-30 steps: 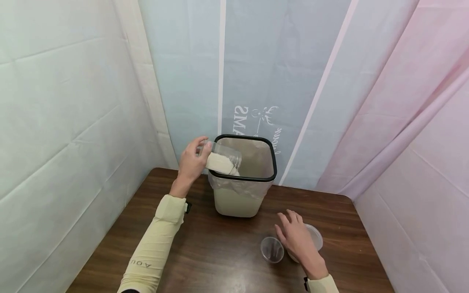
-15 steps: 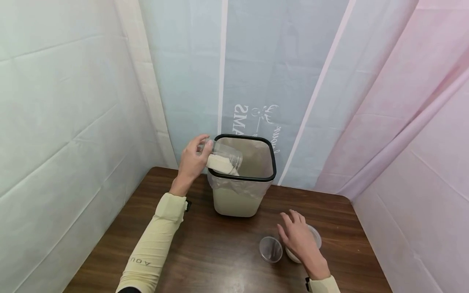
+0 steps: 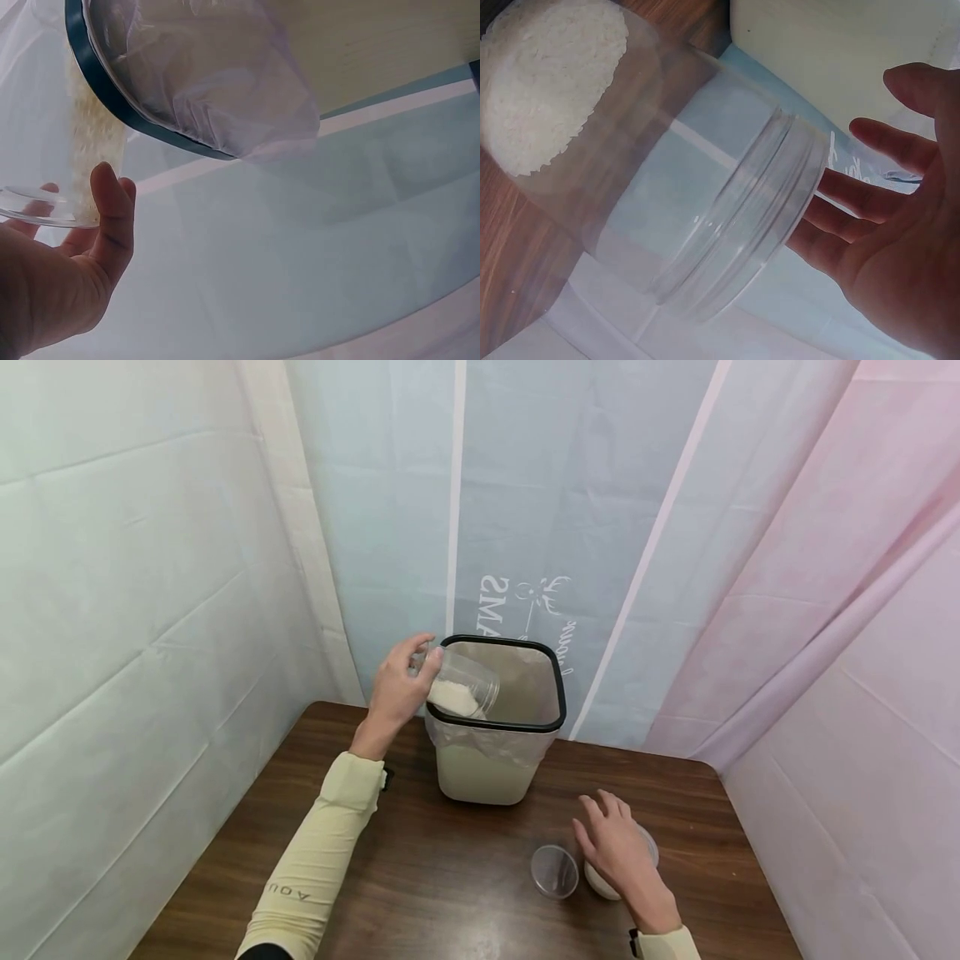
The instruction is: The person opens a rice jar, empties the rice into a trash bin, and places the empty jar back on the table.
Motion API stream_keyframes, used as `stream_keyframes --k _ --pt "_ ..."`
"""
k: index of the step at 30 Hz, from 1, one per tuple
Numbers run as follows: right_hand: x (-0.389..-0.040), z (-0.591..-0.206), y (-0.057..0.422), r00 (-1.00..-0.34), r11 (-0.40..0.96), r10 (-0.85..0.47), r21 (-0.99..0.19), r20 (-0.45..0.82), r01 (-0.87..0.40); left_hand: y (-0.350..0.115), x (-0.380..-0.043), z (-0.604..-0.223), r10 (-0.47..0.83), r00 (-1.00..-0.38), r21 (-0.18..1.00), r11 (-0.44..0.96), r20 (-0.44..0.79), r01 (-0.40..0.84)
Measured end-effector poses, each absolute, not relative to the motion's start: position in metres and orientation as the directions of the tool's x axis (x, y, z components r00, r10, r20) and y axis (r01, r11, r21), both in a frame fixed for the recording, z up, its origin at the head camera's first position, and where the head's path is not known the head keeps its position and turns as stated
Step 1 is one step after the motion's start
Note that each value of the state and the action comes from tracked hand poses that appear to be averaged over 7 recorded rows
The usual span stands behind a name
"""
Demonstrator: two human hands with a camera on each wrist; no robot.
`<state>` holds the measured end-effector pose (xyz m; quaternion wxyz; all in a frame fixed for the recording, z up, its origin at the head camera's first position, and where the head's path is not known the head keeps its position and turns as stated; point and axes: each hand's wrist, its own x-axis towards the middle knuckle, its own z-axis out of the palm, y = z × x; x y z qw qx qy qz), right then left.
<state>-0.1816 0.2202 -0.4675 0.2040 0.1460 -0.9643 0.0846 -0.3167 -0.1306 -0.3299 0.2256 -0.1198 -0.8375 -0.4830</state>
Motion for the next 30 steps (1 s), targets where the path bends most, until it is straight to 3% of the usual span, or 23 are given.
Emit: stream_keyframes --k 13,30 --pt "-0.179 -0.469 0.225 -0.870 0.942 -0.241 -0.113 0.431 -0.317 -0.124 -0.316 -0.326 0.010 -0.868 0.735 0.526 0.497 0.427" --pt "-0.179 -0.471 0.228 -0.892 0.955 -0.223 -0.096 0.393 -0.281 -0.115 -0.316 -0.321 0.051 -0.814 0.640 0.590 0.579 0.492"
